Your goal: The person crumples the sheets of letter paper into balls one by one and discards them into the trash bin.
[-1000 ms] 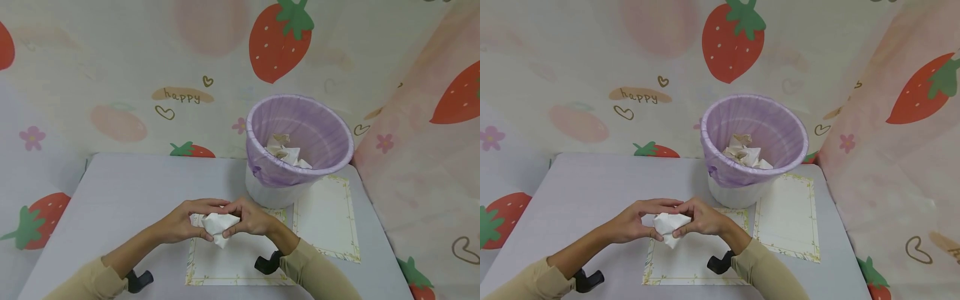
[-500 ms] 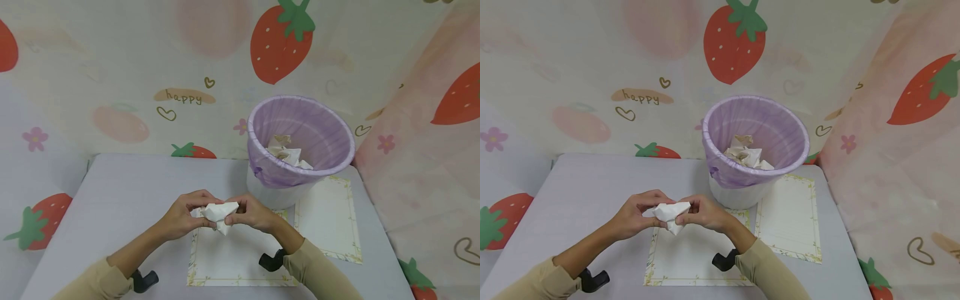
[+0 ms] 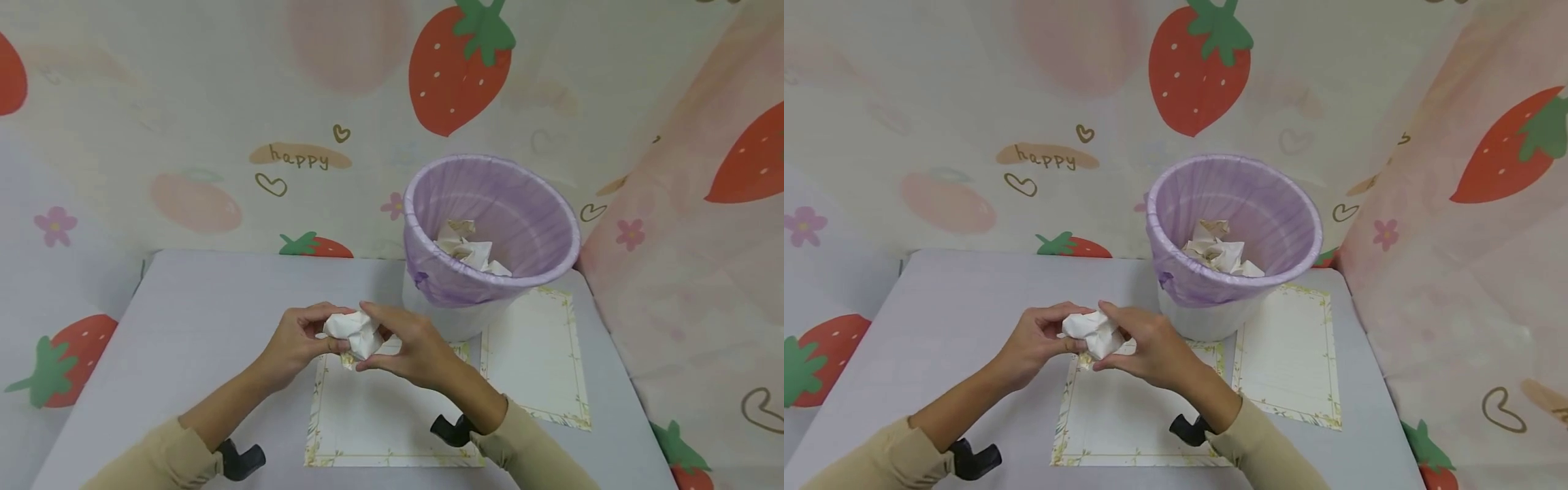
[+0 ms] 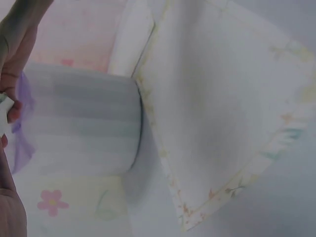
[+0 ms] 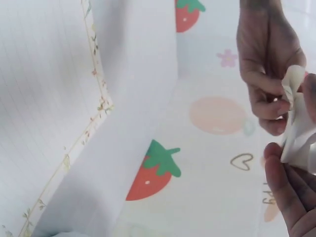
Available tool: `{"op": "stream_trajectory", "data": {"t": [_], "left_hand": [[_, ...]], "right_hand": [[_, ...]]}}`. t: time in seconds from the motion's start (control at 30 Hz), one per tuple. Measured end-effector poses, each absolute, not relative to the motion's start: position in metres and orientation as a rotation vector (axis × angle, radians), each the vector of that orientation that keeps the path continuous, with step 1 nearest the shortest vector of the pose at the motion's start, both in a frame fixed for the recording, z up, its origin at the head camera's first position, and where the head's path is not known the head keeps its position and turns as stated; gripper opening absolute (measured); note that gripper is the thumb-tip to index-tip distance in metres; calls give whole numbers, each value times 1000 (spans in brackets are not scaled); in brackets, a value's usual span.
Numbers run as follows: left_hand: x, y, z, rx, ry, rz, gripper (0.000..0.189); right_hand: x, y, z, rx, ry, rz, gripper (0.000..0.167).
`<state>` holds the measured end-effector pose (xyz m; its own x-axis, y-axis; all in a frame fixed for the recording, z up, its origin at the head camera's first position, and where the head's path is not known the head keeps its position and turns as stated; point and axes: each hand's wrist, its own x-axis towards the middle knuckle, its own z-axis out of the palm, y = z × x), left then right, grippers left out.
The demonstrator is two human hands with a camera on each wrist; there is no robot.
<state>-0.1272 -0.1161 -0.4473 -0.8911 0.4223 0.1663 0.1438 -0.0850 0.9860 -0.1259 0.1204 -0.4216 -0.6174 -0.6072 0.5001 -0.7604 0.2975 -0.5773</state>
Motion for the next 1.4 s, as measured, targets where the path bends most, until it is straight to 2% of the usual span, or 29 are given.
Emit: {"op": "stream_trajectory", "data": {"t": [0.23,0.5,0.67,0.9,1.17,1.4], "left_hand": [[-120,-107,-454,480,1905,2166,47],[-120,-107,-458,431,1899,2203,47],[-121,-110,-459,443,1886,2218,44],[-122,-111,-451,448,1864,2200,35],[-122,-117,-455,506,1508,2260,29],[-129,-117,-452,438,1181,2119,54]], "right_hand": [[-113,108,-418,1094,-2448,765,89],[-109,97,-424,1039,-2393,555,70],[-112,97,-428,1079,-2394,713,63],[-120,100,-435,1032,-2389,1306,50],[-121,100,-435,1062,-2324,1418,31],[-125,99,-438,1051,-2210,1370,27]]}}
